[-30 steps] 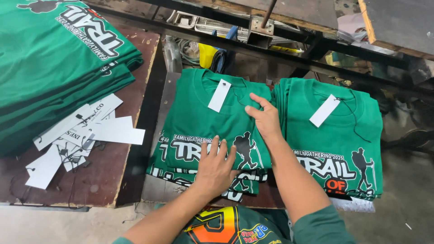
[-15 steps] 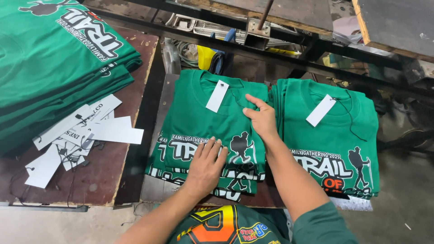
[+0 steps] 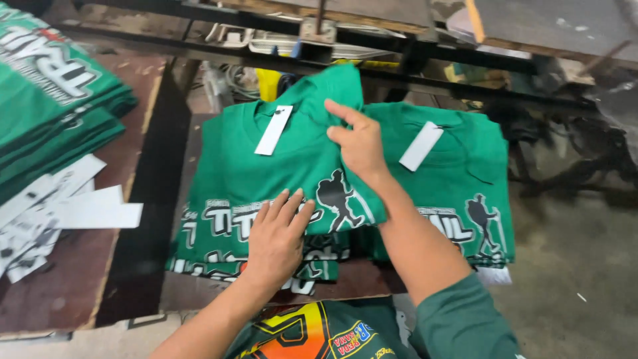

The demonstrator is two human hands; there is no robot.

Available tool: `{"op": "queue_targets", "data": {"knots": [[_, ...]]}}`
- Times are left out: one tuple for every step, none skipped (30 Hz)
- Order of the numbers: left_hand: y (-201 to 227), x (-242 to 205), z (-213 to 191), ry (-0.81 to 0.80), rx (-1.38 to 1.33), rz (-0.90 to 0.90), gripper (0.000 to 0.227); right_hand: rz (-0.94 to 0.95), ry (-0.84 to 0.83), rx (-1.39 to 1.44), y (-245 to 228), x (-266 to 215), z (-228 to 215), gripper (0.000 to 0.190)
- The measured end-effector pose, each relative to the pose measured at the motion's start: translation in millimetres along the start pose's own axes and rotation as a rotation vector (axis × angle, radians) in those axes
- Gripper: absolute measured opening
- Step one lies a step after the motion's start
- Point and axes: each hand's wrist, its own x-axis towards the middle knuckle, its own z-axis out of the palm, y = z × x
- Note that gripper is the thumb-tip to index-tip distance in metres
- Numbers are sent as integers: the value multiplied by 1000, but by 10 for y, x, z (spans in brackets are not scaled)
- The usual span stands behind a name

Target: The person attaches white paper tags to the necks of green t-shirts using a black string. They thread the string through the tag and the shirt's collar, tie it securely, and then fold the shirt before placing it on a stack.

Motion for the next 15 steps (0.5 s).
{"op": "queue_targets", "data": {"knots": [[157,180,-3,1,-8,13,44,-1,15,-3,-110,26,-260,47],[315,356,-11,55,-47,69,40,-84,7,9,-224,52,-511,50],[469,528,-21,108,-86,125,37,-167,-1,19,-337,75,-756,53],[701,676,20,109,-95,130,37,-165,6,13,-439,1,-1118,53],[927,820,58,140,-134,185,31,-163,53,-83,-542,-75,-1470,53],[1150,959,93,171,-174,240,28,-159,100,-181,-648,-158,-1817,54],[1376,1004,207,172,-185,245,28,-157,108,-188,-471,-216,-2127,54],[1600,1047,319,151,-213,277,26,-110,144,-231,-295,-277,-2435,55],[1824,1087,430,130,-242,310,25,-63,180,-274,-119,-342,-2742,56],[1938,968,648,129,-251,311,25,-58,184,-281,249,-369,-2867,56],[2051,848,869,10,-264,284,41,34,132,-226,621,-396,-2994,58],[2151,706,1082,-115,-275,258,60,130,80,-165,1013,-444,-3096,60],[2126,689,1059,-122,-283,259,60,139,84,-166,1106,-551,-3093,60],[2093,707,1050,-75,-359,225,64,150,116,-65,1180,-597,-3095,59],[2058,726,1037,-27,-435,191,68,160,147,37,1251,-644,-3095,58]]}}
